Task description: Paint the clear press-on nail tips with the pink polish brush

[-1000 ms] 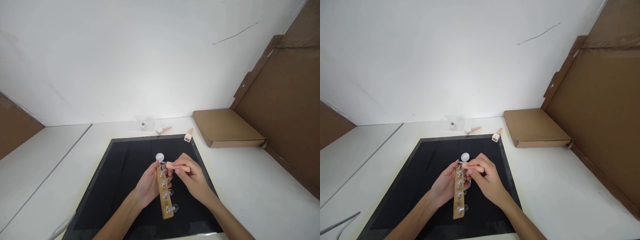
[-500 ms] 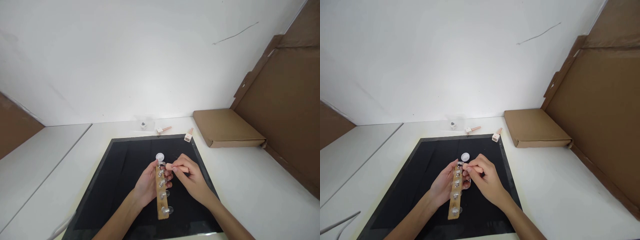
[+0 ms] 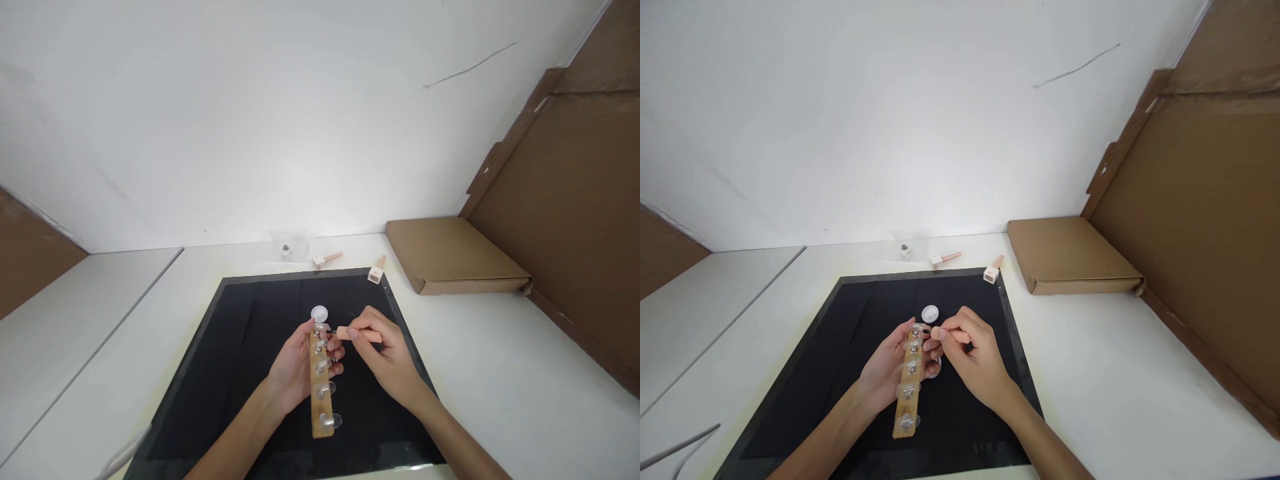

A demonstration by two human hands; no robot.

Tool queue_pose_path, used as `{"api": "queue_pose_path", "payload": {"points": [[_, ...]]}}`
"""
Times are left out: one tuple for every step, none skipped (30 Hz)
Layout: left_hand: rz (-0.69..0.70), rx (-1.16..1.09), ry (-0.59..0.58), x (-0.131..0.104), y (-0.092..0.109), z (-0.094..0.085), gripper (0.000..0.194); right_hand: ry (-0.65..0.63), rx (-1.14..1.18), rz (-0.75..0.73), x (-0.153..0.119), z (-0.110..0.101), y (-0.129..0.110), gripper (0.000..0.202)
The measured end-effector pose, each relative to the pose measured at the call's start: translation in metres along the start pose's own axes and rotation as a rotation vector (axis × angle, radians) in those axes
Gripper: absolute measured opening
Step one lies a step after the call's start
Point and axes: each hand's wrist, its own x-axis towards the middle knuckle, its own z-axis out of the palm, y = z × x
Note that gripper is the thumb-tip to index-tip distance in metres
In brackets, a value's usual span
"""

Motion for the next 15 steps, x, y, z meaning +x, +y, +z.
{"api": "queue_pose_path", "payload": {"points": [[0.001,-0.006,-0.009,0.0000,0.0001,-0.0002,0.034,0.010,0.002,-0.003,-0.0001,0.0000,0.0002,0.019],[0.001,-0.012,-0.018,0.0001,0.0002,-0.0005,0.034,0.019,0.004,-0.006,-0.0004,-0.0001,0.0006,0.020],[0.000,-0.015,-0.025,0.0001,0.0003,-0.0007,0.034,0.026,0.007,-0.008,-0.0006,-0.0003,0.0012,0.019],[0.001,-0.015,-0.028,0.0001,0.0004,-0.0009,0.034,0.034,0.011,-0.010,-0.0010,-0.0005,0.0018,0.019],[0.001,-0.013,-0.028,0.0001,0.0005,-0.0009,0.034,0.041,0.017,-0.010,-0.0013,-0.0007,0.0024,0.019],[0.000,-0.010,-0.025,0.0000,0.0005,-0.0009,0.034,0.049,0.023,-0.012,-0.0016,-0.0008,0.0030,0.018],[0.000,-0.007,-0.021,0.0000,0.0006,-0.0009,0.034,0.054,0.031,-0.014,-0.0018,-0.0010,0.0035,0.018],[-0.003,-0.002,-0.016,-0.0001,0.0005,-0.0009,0.034,0.057,0.038,-0.018,-0.0020,-0.0011,0.0038,0.018],[-0.006,0.001,-0.012,-0.0001,0.0004,-0.0010,0.034,0.057,0.047,-0.023,-0.0022,-0.0012,0.0040,0.017],[-0.009,0.003,-0.008,0.0000,0.0002,-0.0012,0.033,0.051,0.056,-0.027,-0.0023,-0.0013,0.0042,0.017],[-0.009,0.007,-0.006,0.0001,0.0000,-0.0015,0.033,0.040,0.064,-0.031,-0.0023,-0.0014,0.0043,0.016],[-0.007,0.012,-0.007,0.0004,-0.0003,-0.0018,0.033,0.027,0.072,-0.034,-0.0024,-0.0016,0.0043,0.015],[-0.003,0.017,-0.008,0.0007,-0.0006,-0.0021,0.034,0.012,0.080,-0.035,-0.0024,-0.0018,0.0044,0.014],[0.002,0.023,-0.007,0.0011,-0.0009,-0.0023,0.034,-0.004,0.085,-0.036,-0.0025,-0.0020,0.0044,0.013],[0.006,0.027,-0.004,0.0014,-0.0011,-0.0024,0.035,-0.019,0.087,-0.035,-0.0025,-0.0022,0.0045,0.013]]}}
